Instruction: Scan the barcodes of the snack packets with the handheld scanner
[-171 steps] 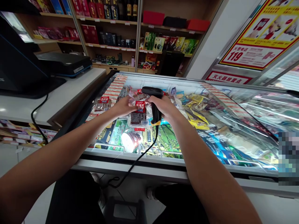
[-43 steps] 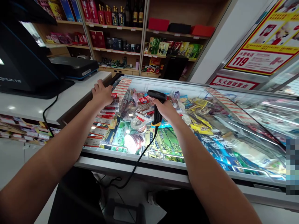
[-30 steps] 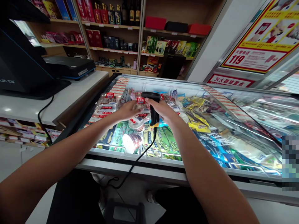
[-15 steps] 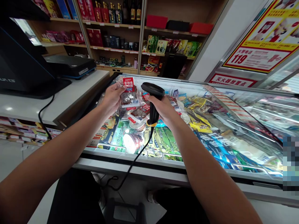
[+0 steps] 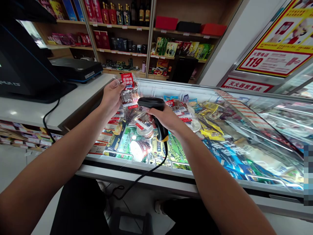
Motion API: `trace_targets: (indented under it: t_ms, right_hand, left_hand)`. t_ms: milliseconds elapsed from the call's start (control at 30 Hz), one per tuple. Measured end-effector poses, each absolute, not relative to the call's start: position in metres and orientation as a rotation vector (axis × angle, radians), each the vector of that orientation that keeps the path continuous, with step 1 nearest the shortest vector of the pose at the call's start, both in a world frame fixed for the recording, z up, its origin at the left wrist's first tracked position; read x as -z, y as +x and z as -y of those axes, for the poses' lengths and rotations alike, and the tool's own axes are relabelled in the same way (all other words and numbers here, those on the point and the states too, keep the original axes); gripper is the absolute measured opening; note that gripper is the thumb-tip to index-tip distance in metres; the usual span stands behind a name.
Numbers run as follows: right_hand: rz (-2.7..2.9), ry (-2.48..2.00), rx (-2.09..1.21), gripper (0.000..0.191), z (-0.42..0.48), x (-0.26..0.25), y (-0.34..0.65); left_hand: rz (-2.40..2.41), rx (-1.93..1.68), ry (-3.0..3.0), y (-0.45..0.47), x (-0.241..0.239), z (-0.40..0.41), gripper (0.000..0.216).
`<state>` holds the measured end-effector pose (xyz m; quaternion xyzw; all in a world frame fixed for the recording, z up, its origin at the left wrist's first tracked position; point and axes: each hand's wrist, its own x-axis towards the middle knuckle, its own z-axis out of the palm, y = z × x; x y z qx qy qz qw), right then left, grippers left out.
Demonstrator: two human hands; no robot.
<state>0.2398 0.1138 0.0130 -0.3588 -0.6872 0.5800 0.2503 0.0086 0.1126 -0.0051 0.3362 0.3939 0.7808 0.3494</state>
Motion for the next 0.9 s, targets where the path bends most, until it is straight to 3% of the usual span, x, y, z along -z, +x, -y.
trace_targets:
  t_ms: [500, 667, 900]
  right_hand:
    - [1.895, -0.959, -1.565, 0.022, -0.115, -0.014, 0.243]
    - [1.742, -0.989, -1.532, 0.016, -0.123, -0.012, 0.246]
    - [1.653, -1.078, -1.493, 0.015, -0.131, -0.011, 0.248]
  left_hand:
    - [-1.130, -1.993, 0.843, -0.008, 0.004, -0.120, 0.013]
    - [-1.548, -1.950, 1.050, -0.047, 0.013, -0.127, 0.016]
    - [-2.341, -1.303, 1.751, -0.024, 0.011, -0.100, 0.038]
